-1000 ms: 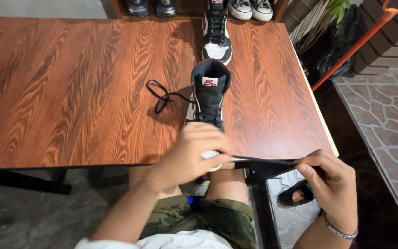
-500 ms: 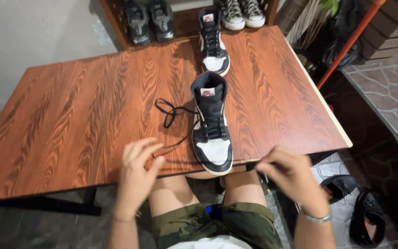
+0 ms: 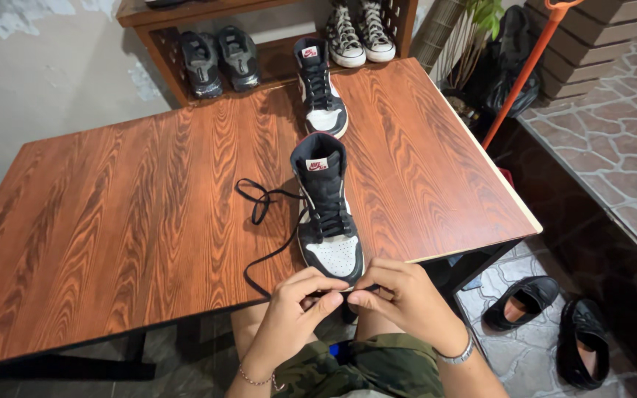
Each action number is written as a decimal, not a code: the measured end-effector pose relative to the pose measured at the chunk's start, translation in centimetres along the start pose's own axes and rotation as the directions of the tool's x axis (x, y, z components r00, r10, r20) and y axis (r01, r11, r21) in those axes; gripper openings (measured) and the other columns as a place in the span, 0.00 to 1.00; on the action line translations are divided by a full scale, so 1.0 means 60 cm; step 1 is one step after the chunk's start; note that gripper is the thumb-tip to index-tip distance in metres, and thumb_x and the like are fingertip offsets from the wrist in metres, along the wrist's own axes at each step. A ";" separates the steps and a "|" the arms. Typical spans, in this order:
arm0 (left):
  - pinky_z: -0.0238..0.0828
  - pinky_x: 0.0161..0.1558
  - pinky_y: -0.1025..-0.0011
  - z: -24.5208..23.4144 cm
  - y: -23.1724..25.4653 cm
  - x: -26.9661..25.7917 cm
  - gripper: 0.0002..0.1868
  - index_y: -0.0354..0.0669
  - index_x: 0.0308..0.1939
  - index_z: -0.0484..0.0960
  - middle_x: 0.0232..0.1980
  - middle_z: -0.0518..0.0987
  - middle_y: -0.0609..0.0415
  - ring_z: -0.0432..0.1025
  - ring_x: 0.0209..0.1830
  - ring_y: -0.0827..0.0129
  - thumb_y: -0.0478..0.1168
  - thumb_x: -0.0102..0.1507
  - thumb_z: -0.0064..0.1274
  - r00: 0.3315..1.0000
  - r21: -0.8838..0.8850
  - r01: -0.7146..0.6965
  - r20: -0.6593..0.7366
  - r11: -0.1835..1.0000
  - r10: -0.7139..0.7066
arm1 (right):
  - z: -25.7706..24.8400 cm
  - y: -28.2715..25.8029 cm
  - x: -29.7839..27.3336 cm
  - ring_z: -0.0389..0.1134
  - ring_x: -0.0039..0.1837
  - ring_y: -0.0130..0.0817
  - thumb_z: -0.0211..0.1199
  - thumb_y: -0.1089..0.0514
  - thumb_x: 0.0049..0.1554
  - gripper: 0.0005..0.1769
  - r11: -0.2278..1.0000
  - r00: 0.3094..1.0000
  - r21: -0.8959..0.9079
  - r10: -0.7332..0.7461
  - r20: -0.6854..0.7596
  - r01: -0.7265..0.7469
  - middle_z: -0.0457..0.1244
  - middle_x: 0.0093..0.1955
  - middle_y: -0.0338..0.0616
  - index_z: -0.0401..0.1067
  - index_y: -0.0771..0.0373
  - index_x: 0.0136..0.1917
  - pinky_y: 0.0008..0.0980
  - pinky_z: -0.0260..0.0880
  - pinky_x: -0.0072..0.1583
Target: The person removes the laces from a high-top sneaker and then re-laces it through the eyelets. The shoe is placed on a wooden table, and the person threads the laces through each eyelet in sequence, pulling them tight as they go.
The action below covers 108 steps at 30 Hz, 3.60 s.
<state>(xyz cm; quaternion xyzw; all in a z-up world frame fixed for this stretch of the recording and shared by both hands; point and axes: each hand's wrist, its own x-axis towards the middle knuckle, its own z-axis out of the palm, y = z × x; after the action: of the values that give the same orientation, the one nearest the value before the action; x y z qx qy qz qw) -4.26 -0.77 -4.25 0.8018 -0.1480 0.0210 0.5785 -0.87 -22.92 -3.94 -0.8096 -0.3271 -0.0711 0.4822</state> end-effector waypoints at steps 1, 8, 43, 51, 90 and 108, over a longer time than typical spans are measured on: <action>0.64 0.31 0.78 -0.001 -0.003 -0.001 0.10 0.36 0.45 0.88 0.35 0.78 0.58 0.68 0.29 0.79 0.37 0.63 0.61 0.999 0.003 -0.037 -0.006 0.999 0.037 | 0.002 0.002 0.000 0.61 0.30 0.32 0.74 0.55 0.50 0.11 1.000 1.000 -0.002 0.018 0.001 -0.018 0.63 0.33 0.41 0.78 0.64 0.40 0.29 0.59 0.34; 0.66 0.30 0.75 -0.034 -0.009 -0.021 0.06 0.36 0.38 0.86 0.34 0.79 0.55 0.72 0.28 0.73 0.36 0.61 0.60 0.984 0.179 -0.056 -0.158 0.982 0.085 | -0.004 0.017 0.000 0.62 0.33 0.37 0.72 0.57 0.52 0.09 0.999 1.000 0.027 0.030 -0.004 -0.030 0.60 0.33 0.45 0.77 0.65 0.40 0.32 0.60 0.36; 0.83 0.40 0.72 0.023 -0.014 0.008 0.09 0.33 0.45 0.83 0.41 0.81 0.49 0.81 0.39 0.65 0.38 0.67 0.55 0.990 0.075 -0.092 -0.104 0.993 0.100 | 0.023 0.015 0.018 0.67 0.33 0.35 0.72 0.55 0.51 0.08 0.991 0.999 -0.127 0.047 -0.025 -0.049 0.64 0.34 0.40 0.79 0.61 0.41 0.32 0.65 0.37; 0.78 0.36 0.72 0.020 -0.010 0.022 0.08 0.34 0.42 0.83 0.39 0.80 0.50 0.79 0.36 0.64 0.37 0.65 0.56 0.973 0.137 -0.130 -0.171 0.982 0.153 | 0.016 0.028 0.029 0.65 0.35 0.33 0.69 0.57 0.55 0.07 0.999 0.999 0.006 0.039 -0.002 -0.039 0.63 0.36 0.42 0.79 0.63 0.44 0.30 0.65 0.38; 0.61 0.48 0.59 -0.006 -0.050 0.223 0.05 0.44 0.43 0.85 0.42 0.71 0.53 0.66 0.43 0.58 0.39 0.65 0.62 0.904 0.782 -0.138 -0.152 0.608 0.401 | 0.052 0.140 0.140 0.69 0.54 0.29 0.61 0.67 0.63 0.18 0.957 0.934 0.284 0.153 -0.324 -0.058 0.65 0.59 0.45 0.71 0.65 0.67 0.24 0.70 0.49; 0.64 0.50 0.61 0.015 -0.060 0.226 0.05 0.42 0.44 0.84 0.44 0.71 0.51 0.66 0.46 0.56 0.39 0.68 0.58 0.908 0.721 -0.103 -0.213 0.685 0.360 | 0.052 0.144 0.136 0.70 0.54 0.32 0.61 0.67 0.62 0.19 0.953 0.934 0.300 0.150 -0.325 -0.048 0.65 0.59 0.46 0.70 0.65 0.67 0.27 0.71 0.52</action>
<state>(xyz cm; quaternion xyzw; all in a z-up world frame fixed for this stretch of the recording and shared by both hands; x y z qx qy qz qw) 9.51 -3.45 -5.09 0.9176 -0.1292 0.2865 0.2435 9.99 -19.37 -8.39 -0.7215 -0.2027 -0.1386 0.6474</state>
